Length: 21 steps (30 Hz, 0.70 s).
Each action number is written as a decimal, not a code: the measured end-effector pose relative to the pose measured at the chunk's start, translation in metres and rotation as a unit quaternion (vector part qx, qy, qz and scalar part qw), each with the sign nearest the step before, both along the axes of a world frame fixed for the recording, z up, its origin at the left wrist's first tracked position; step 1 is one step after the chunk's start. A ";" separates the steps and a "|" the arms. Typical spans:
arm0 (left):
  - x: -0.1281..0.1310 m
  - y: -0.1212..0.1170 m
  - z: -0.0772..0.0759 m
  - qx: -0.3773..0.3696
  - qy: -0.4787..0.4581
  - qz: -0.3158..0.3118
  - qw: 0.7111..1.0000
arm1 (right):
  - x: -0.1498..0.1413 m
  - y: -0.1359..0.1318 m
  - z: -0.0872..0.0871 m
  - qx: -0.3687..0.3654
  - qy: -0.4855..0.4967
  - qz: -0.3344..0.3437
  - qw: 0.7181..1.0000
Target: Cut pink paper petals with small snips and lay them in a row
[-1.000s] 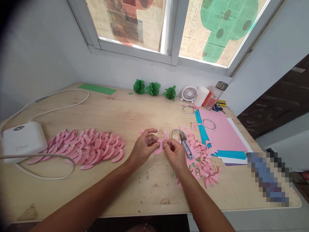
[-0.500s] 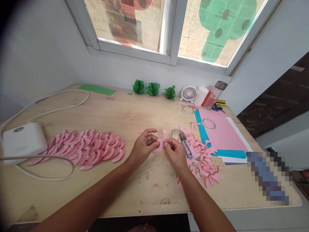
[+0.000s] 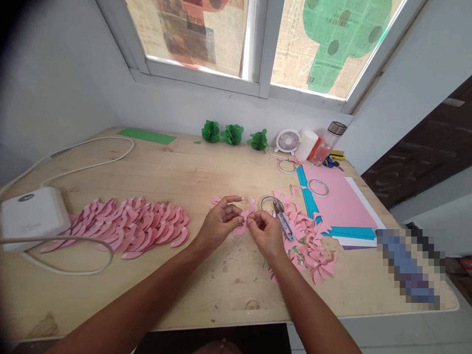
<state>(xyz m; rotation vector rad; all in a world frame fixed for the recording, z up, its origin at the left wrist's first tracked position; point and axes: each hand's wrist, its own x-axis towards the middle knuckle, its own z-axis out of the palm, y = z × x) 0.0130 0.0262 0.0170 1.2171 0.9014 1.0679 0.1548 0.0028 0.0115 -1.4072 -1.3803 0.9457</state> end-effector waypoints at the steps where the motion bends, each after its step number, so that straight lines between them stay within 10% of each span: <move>1: 0.000 0.000 0.000 0.004 0.001 -0.002 1.000 | 0.000 0.000 0.001 0.000 -0.003 -0.001 1.000; 21: 0.001 0.000 -0.004 0.019 0.013 -0.005 1.000 | 0.000 -0.002 0.005 0.018 -0.075 -0.003 0.997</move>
